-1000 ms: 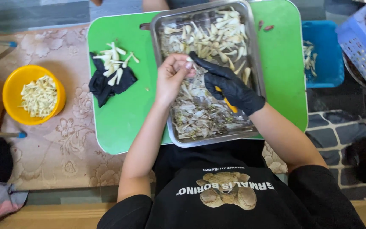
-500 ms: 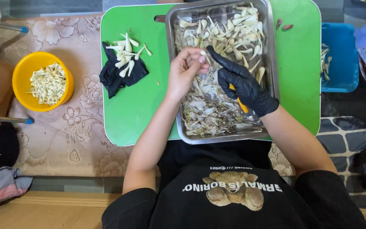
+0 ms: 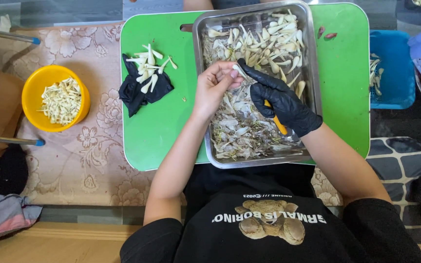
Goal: Peeling and slicing shallots into thin strips using a small knife on a metal tray.
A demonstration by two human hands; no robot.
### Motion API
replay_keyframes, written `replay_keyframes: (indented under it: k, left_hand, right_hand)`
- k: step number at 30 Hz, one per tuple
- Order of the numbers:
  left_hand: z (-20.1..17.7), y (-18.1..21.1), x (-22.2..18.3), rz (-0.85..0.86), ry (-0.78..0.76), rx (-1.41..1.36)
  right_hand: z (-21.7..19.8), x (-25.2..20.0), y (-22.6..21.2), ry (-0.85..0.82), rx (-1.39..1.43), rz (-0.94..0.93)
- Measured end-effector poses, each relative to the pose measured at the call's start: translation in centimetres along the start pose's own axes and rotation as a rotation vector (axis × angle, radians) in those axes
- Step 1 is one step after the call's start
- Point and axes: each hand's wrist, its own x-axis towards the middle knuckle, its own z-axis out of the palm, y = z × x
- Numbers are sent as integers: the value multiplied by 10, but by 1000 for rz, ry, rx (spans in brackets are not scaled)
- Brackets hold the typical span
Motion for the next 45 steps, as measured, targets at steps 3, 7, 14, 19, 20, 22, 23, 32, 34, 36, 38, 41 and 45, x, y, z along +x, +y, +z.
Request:
replay_keyframes:
  k: [3,7,14,19,20,22,23,32,34,36,38,41,45]
  left_hand:
    - [0,0,0,6,5,0]
    - [-1,1,-2,0,20,14]
    - [-2,-2,-2,46,20,73]
    - [-2,0,-1,53,0,54]
    - [-2,0,-1,50,-4,58]
    - [-2,2,-2,42,-20,58]
    - [-1,4,-3,37,-19,73]
    - [-2,-3,0,26,-23,92]
    - [-3,-3,-1,38,-8,88]
    - [-2,-4,0,49,-28,72]
    - [1,1,-3,54,-45,108]
    - [-3,-3,-4,61,-64,137]
    - [-3,-8,1,70,-59,93]
  right_hand:
    - [4,2,-5,-60,-28,-11]
    - [11,0,-9,-68,-61,-4]
    - [3,1,-3,-25,-69,31]
    - [3,1,-7,-17,-21,70]
    - [4,1,-8,-16,-15,65]
    - [1,0,-3,-5,-13,56]
    - [-3,0,1,-16,-16,55]
    - [3,-5,-6,7,-54,17]
    - [1,-2,-2,-2,-75,18]
    - [-6,1,5,16,-94,4]
    - [-15,1,10,-5,-102,-31]
    - [-13,4,4,-38,-135,-87]
    - [7,5,-15,-30,-247,-92]
